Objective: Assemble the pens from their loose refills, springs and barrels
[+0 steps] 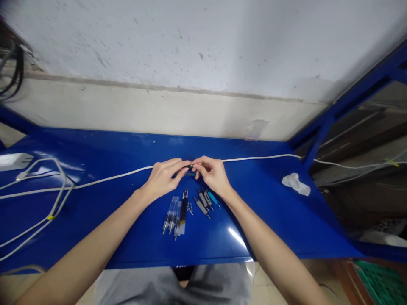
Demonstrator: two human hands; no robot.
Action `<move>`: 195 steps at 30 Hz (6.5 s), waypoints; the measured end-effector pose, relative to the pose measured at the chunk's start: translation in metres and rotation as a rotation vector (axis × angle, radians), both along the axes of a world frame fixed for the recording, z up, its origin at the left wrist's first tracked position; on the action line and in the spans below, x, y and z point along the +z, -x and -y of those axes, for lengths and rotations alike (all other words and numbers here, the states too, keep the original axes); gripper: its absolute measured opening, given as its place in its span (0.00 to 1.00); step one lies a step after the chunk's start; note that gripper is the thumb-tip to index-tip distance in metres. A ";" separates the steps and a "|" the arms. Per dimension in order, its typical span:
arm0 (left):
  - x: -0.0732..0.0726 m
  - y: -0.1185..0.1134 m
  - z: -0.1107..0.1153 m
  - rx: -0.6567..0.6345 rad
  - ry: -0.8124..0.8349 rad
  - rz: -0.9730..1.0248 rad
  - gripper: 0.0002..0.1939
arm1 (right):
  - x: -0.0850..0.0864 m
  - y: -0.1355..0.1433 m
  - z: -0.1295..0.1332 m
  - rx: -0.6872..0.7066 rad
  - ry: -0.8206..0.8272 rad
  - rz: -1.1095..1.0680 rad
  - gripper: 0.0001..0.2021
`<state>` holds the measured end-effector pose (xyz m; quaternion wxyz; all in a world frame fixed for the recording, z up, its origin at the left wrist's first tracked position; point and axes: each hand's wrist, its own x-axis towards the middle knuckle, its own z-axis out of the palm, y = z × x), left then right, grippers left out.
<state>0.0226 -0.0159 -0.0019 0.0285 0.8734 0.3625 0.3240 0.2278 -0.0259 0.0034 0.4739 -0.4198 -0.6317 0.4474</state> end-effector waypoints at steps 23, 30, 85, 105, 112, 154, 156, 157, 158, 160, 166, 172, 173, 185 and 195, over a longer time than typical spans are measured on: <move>-0.003 -0.003 0.002 0.001 0.026 0.006 0.14 | 0.007 0.002 0.011 -0.047 -0.263 0.420 0.22; -0.003 -0.002 0.001 -0.047 0.053 -0.016 0.11 | 0.008 -0.012 0.009 -0.249 -0.243 0.398 0.22; -0.006 0.005 -0.004 0.130 -0.045 0.051 0.10 | 0.005 -0.003 -0.015 -0.204 -0.450 0.396 0.12; -0.005 0.002 -0.008 0.069 -0.064 0.021 0.13 | 0.001 -0.007 -0.018 -0.173 -0.450 0.509 0.14; -0.004 0.001 -0.007 0.125 -0.087 0.013 0.12 | 0.001 -0.007 -0.019 -0.204 -0.463 0.519 0.14; 0.007 0.002 -0.005 0.149 -0.093 -0.100 0.22 | -0.002 0.008 -0.004 -0.018 -0.637 0.556 0.14; 0.006 0.001 -0.006 0.131 -0.080 -0.088 0.29 | -0.003 0.009 -0.003 -0.008 -0.650 0.542 0.14; 0.005 0.001 -0.007 0.120 -0.071 -0.078 0.31 | -0.003 0.010 -0.003 -0.012 -0.656 0.538 0.13; 0.005 0.001 -0.007 0.108 -0.062 -0.066 0.34 | -0.003 0.010 -0.003 -0.018 -0.661 0.537 0.13; 0.005 0.000 -0.007 0.092 -0.049 -0.049 0.37 | -0.002 0.011 -0.004 -0.032 -0.664 0.541 0.11; 0.009 -0.005 0.001 0.060 -0.060 -0.059 0.39 | 0.003 0.013 -0.002 -0.103 -0.655 0.584 0.12; 0.012 -0.007 0.005 -0.108 -0.126 0.058 0.41 | 0.000 0.011 -0.002 -0.123 -0.471 0.615 0.17; 0.012 -0.007 0.005 -0.124 -0.133 0.073 0.42 | 0.000 0.011 -0.003 -0.119 -0.439 0.594 0.17; 0.013 0.006 -0.006 0.122 -0.227 0.165 0.31 | 0.004 -0.001 -0.008 -0.207 -0.259 0.430 0.19; 0.006 0.005 -0.012 0.137 -0.194 0.159 0.03 | 0.001 -0.005 -0.009 -0.266 -0.160 0.189 0.19</move>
